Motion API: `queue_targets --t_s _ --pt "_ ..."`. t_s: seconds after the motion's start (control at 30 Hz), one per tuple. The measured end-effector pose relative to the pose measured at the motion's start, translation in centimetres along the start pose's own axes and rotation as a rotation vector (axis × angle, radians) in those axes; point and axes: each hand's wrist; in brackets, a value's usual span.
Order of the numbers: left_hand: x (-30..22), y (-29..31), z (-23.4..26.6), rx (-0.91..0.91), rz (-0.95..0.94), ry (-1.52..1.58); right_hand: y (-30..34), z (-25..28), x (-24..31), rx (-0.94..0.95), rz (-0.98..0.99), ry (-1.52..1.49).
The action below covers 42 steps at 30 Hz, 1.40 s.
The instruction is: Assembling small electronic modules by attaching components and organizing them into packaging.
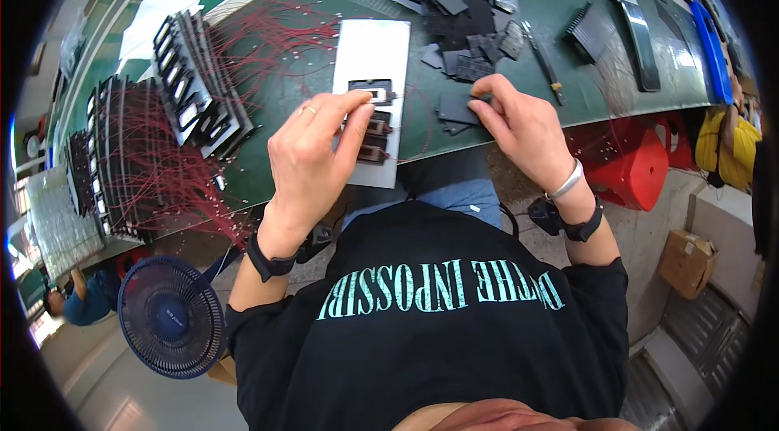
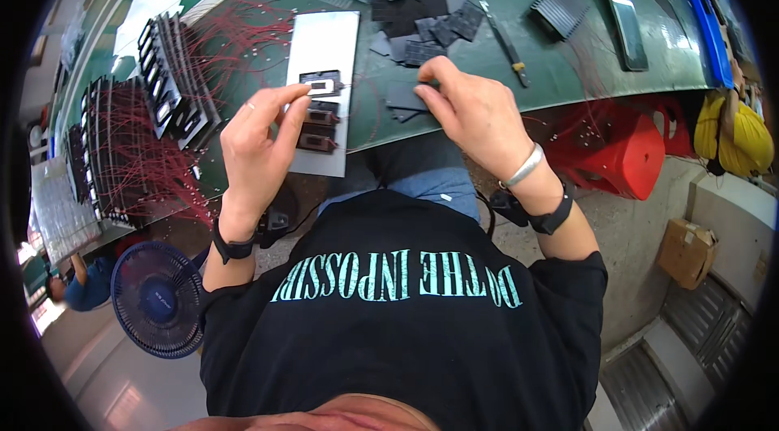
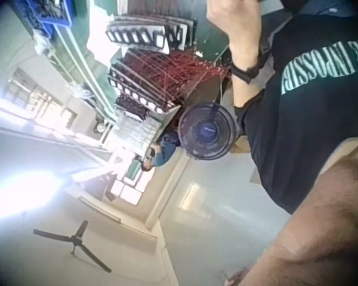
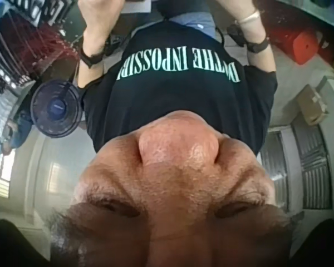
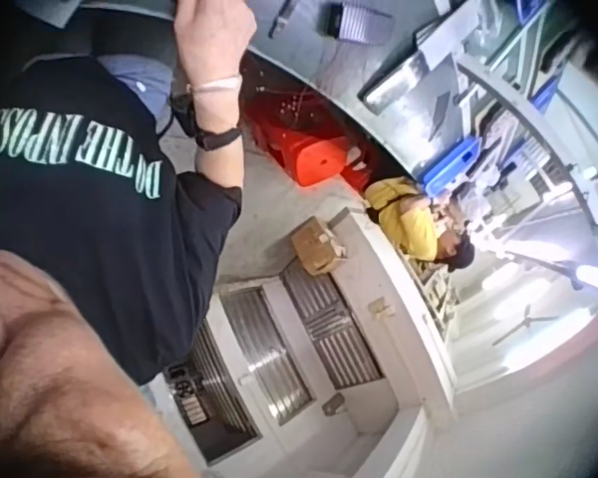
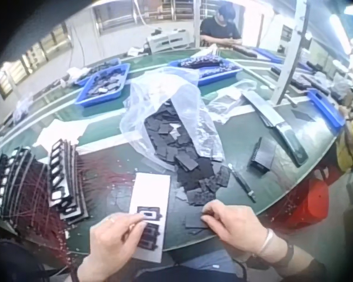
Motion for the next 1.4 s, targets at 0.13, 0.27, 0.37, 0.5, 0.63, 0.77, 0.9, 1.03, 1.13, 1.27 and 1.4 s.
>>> queue_targets --t_s 0.13,0.27,0.37,0.5,0.63,0.77,0.9,1.03,1.13,1.27,1.4 --pt "1.6 -0.8 -0.5 -0.061 -0.074 -0.227 0.2 -0.4 0.9 -0.062 -0.073 0.075" --pt "1.3 -2.1 -0.5 0.005 -0.117 -0.195 -0.3 0.4 1.5 -0.424 0.090 0.190" --pt "1.5 -3.0 0.2 0.046 -0.116 -0.188 -1.0 0.7 2.3 -0.361 0.231 0.071" --pt "1.1 -3.9 1.3 0.123 -0.169 -0.060 -3.5 0.7 4.2 -0.249 0.433 -0.039" --pt "-1.9 -3.9 2.9 0.489 0.378 0.843 -4.9 1.1 3.5 -0.034 0.424 -0.198" --pt "-1.9 -3.5 3.0 0.475 0.378 0.885 -4.4 1.4 3.5 0.020 0.281 -0.238" --pt "-0.1 -2.7 1.7 0.487 0.408 1.047 -4.1 0.7 4.1 -0.050 0.285 -0.262" --pt "-0.6 -2.2 -0.3 0.542 0.354 0.959 -4.5 -1.4 4.2 -0.071 0.294 -0.404" --pt "-0.7 -2.4 0.0 0.557 0.414 0.974 -4.4 -1.3 4.2 -0.030 0.238 -0.489" --pt "-1.1 -2.3 0.0 0.550 0.426 0.887 -4.1 -0.8 4.5 0.048 0.128 -0.533" --pt "-1.3 -2.1 -0.4 0.512 0.403 0.902 -3.9 -1.0 4.3 0.065 0.109 -0.548"
Point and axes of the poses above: each hand's wrist, its own y-axis away from the middle knuckle, its own z-axis out of the back of the hand, x = y × z, and after that the axes turned 5 degrees about x, right-handed
